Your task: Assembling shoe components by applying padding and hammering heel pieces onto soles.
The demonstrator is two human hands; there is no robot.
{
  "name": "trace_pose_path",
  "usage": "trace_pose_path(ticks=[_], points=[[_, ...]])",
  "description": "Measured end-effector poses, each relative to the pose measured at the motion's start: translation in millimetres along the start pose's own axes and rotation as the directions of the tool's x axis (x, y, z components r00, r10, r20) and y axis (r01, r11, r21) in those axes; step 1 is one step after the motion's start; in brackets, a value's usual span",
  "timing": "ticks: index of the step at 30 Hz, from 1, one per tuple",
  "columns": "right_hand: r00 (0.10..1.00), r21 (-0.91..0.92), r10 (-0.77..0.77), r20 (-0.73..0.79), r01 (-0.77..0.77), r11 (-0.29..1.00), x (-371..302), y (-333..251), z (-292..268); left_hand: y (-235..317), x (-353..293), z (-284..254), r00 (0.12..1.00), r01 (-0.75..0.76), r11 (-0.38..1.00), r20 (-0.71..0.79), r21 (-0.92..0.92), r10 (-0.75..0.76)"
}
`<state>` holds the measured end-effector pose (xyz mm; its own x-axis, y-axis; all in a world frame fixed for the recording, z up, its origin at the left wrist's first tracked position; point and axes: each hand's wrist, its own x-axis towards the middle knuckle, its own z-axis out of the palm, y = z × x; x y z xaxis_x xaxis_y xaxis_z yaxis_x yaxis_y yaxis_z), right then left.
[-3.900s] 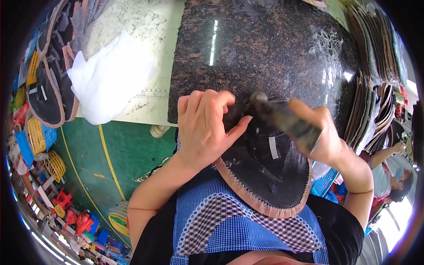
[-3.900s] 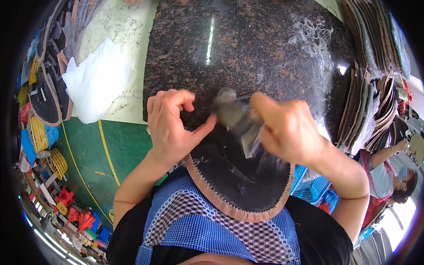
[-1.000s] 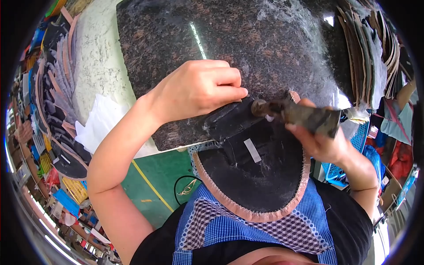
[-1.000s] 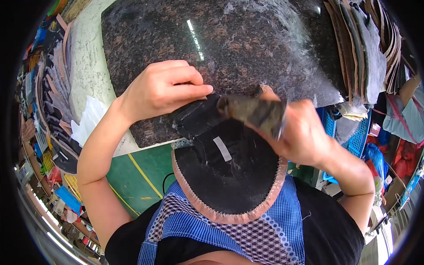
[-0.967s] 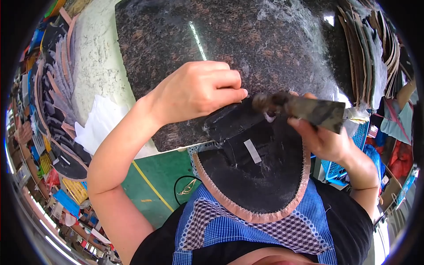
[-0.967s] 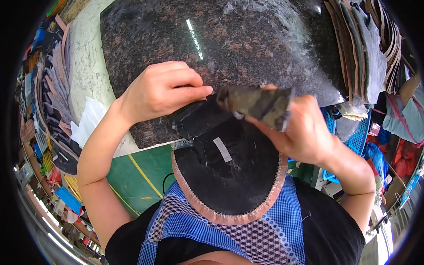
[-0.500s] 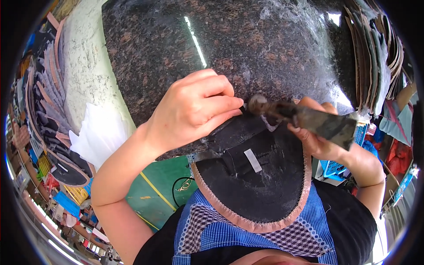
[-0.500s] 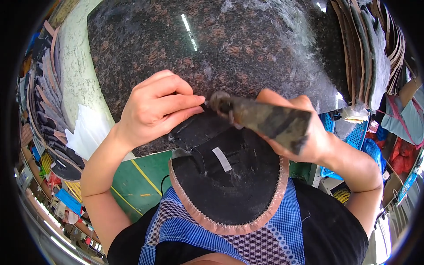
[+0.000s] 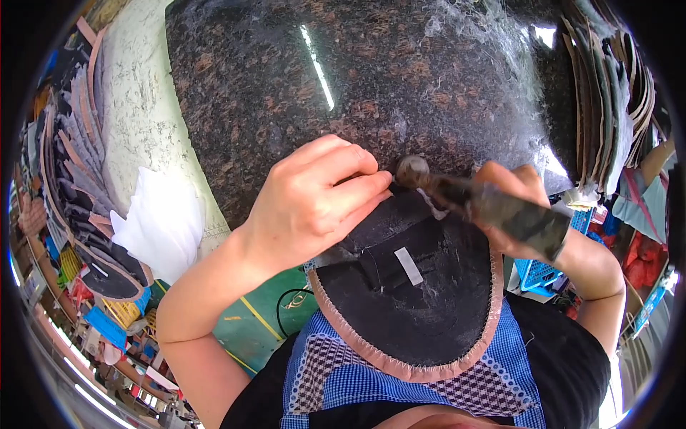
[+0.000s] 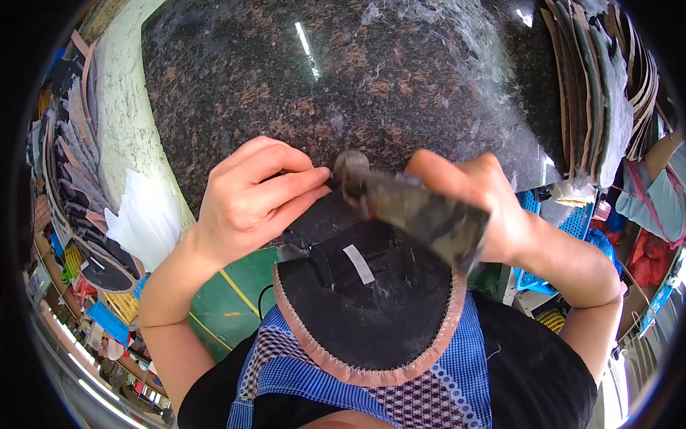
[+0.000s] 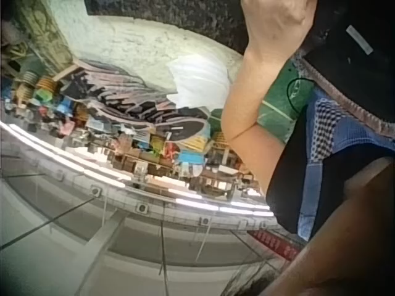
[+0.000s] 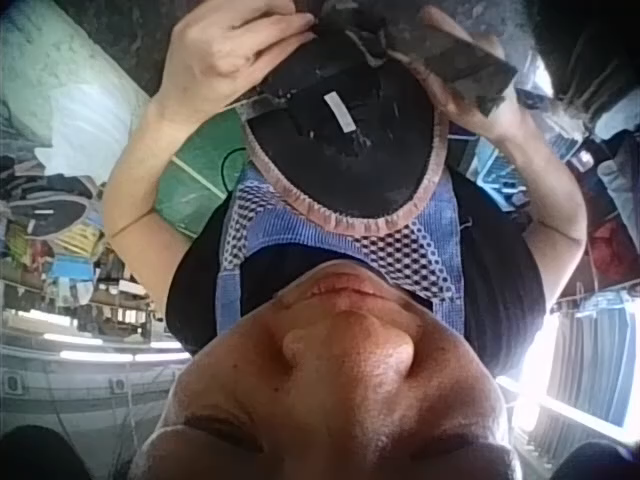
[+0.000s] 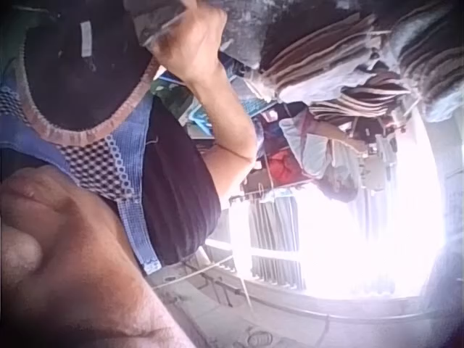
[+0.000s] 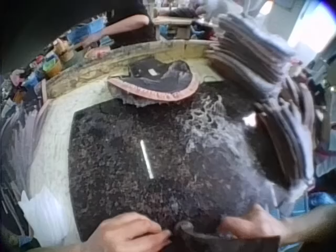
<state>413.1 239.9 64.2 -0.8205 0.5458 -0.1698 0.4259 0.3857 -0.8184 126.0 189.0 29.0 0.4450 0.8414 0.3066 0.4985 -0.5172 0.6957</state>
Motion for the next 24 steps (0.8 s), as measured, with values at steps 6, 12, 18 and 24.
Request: trace_pose_path(ticks=[6, 12, 18, 24], points=[[0.992, -0.128, -0.126, -0.017, 0.123, 0.984, 1.5, 5.9, 2.4, 31.7, -5.6, 3.5, 1.0, 0.002, 0.98, 0.005, 0.2, -0.003], [0.985, -0.215, -0.174, 0.02, 0.174, 0.961, 4.4, -3.1, -0.2, 21.1, -11.1, -2.1, 0.998, -0.009, 0.971, 0.065, 0.237, -0.007], [0.998, -0.278, -0.043, -0.039, 0.031, 0.96, 23.6, -34.3, -16.9, 27.6, -16.0, 5.3, 0.994, 0.108, 0.99, -0.037, 0.094, -0.105], [0.993, -0.157, -0.085, 0.081, 0.096, 0.983, 12.5, -7.3, -5.4, 14.7, -16.9, -8.4, 0.988, 0.153, 0.988, -0.008, -0.027, -0.153]])
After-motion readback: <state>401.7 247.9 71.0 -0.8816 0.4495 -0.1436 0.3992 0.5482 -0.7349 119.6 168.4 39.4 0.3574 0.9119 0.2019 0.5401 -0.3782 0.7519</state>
